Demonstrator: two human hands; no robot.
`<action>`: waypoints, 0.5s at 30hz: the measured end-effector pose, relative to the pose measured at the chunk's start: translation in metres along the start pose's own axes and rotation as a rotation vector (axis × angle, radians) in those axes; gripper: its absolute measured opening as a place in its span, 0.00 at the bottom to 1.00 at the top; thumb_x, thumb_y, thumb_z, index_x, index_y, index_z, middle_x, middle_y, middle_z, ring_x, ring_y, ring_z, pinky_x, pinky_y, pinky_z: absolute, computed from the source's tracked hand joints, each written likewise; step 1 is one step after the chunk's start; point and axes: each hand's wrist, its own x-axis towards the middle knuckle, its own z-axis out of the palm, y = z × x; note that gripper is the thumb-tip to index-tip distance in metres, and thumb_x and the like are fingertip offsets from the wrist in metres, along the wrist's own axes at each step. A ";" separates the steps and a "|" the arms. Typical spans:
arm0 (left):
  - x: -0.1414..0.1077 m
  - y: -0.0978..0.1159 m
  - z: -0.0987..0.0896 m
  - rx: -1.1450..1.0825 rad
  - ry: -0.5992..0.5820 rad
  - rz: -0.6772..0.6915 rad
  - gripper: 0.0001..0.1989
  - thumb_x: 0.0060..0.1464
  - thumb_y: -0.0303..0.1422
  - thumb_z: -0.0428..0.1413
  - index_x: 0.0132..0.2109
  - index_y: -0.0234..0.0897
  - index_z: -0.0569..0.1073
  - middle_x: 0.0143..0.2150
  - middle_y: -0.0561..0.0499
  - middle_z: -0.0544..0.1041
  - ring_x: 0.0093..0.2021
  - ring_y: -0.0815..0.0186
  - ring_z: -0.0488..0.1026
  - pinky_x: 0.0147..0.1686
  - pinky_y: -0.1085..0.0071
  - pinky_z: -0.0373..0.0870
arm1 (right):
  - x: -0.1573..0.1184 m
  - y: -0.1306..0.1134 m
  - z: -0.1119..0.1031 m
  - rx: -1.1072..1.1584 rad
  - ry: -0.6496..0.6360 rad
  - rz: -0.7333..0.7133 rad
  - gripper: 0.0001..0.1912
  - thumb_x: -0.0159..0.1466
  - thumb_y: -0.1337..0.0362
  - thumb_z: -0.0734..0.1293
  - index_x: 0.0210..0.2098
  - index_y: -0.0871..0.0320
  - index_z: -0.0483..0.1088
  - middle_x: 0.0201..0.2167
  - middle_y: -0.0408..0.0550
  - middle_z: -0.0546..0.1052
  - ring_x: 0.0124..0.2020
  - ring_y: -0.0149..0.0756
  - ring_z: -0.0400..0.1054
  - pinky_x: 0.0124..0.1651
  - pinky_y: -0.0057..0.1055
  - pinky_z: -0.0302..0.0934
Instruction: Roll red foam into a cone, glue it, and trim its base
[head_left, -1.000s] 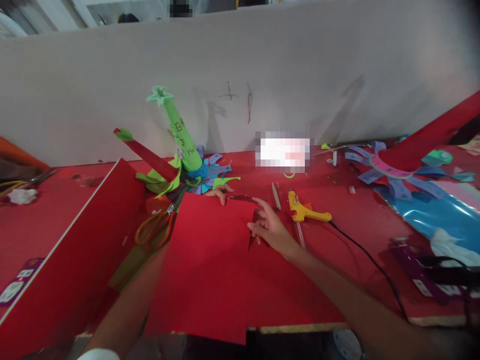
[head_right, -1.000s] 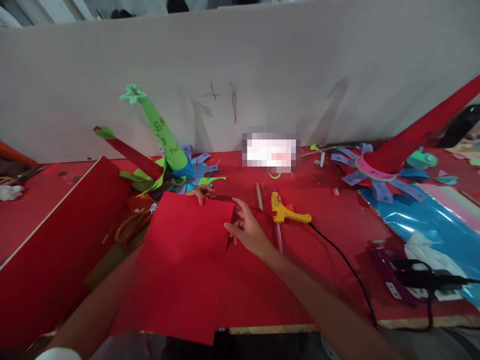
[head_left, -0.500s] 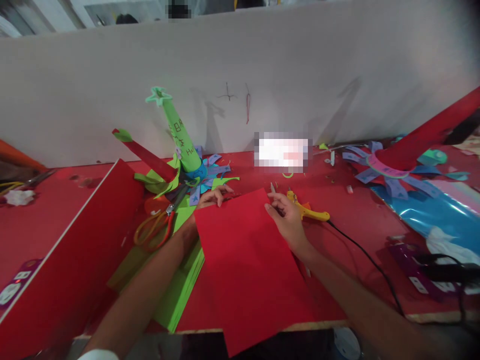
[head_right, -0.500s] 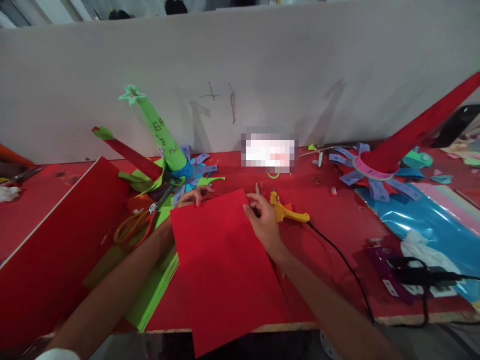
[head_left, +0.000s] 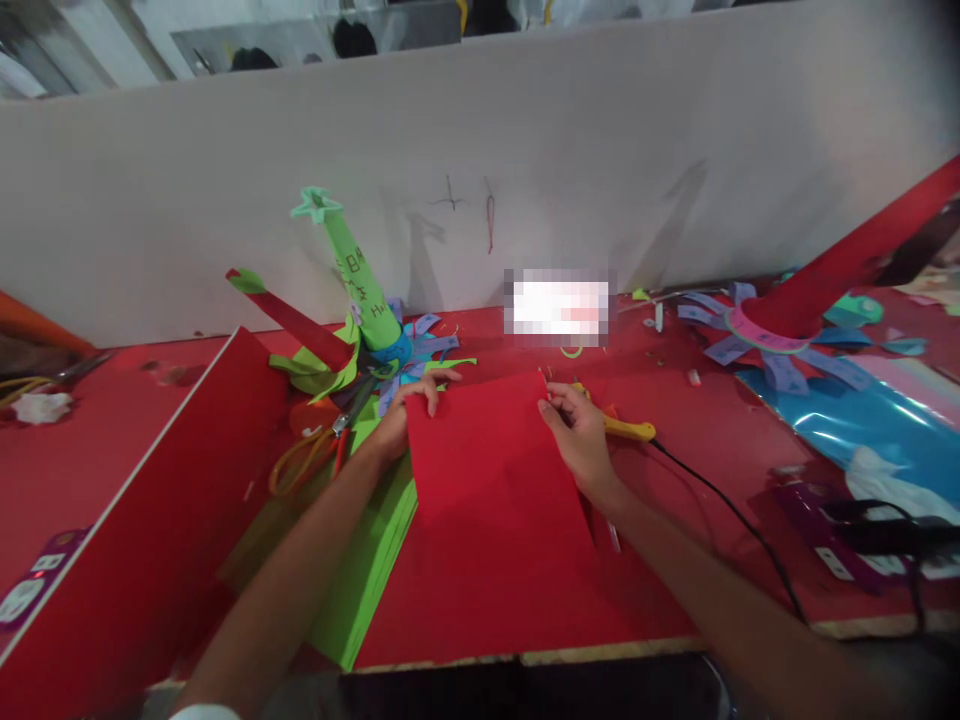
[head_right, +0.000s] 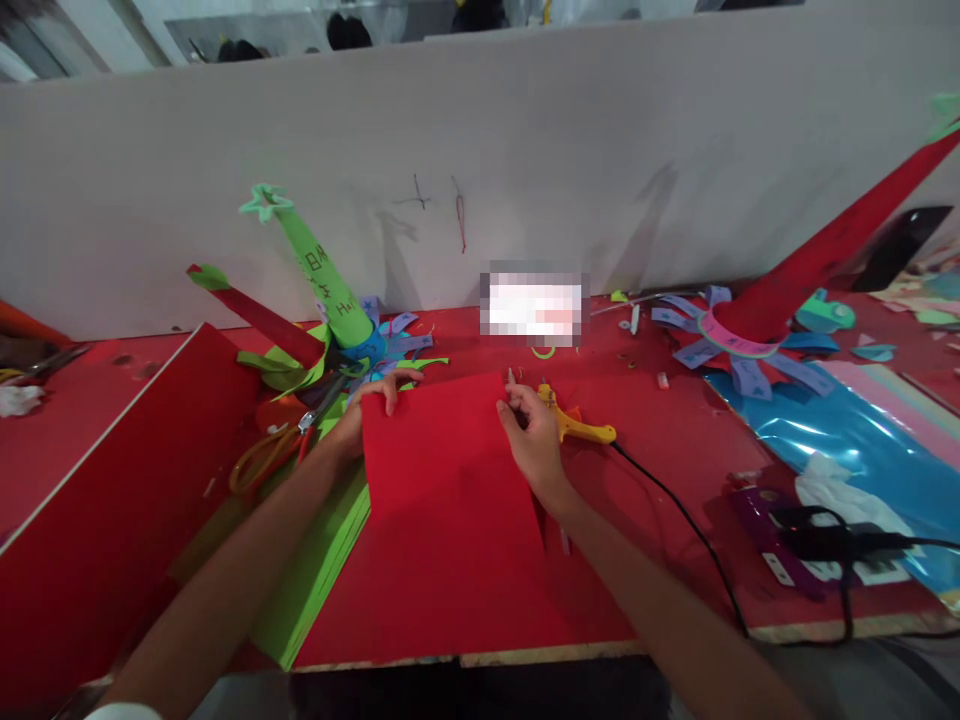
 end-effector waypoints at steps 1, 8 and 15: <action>0.004 0.006 -0.003 0.027 -0.035 -0.009 0.19 0.54 0.37 0.68 0.22 0.35 0.70 0.60 0.44 0.75 0.58 0.51 0.74 0.47 0.63 0.75 | 0.001 0.001 0.000 0.000 0.002 -0.008 0.13 0.64 0.51 0.70 0.40 0.53 0.72 0.28 0.41 0.68 0.29 0.36 0.63 0.34 0.34 0.56; 0.046 0.054 -0.011 0.378 -0.426 0.082 0.17 0.56 0.36 0.67 0.23 0.37 0.73 0.58 0.40 0.78 0.66 0.51 0.69 0.69 0.48 0.59 | 0.006 0.008 0.000 0.057 -0.008 0.002 0.12 0.64 0.52 0.71 0.37 0.53 0.71 0.27 0.41 0.69 0.29 0.35 0.64 0.32 0.32 0.56; 0.069 0.047 -0.019 0.729 -0.467 0.196 0.08 0.48 0.23 0.57 0.24 0.37 0.70 0.54 0.41 0.80 0.63 0.50 0.71 0.65 0.46 0.63 | 0.006 0.004 -0.006 0.081 0.006 0.014 0.12 0.65 0.52 0.70 0.40 0.53 0.74 0.33 0.45 0.77 0.35 0.38 0.71 0.39 0.34 0.65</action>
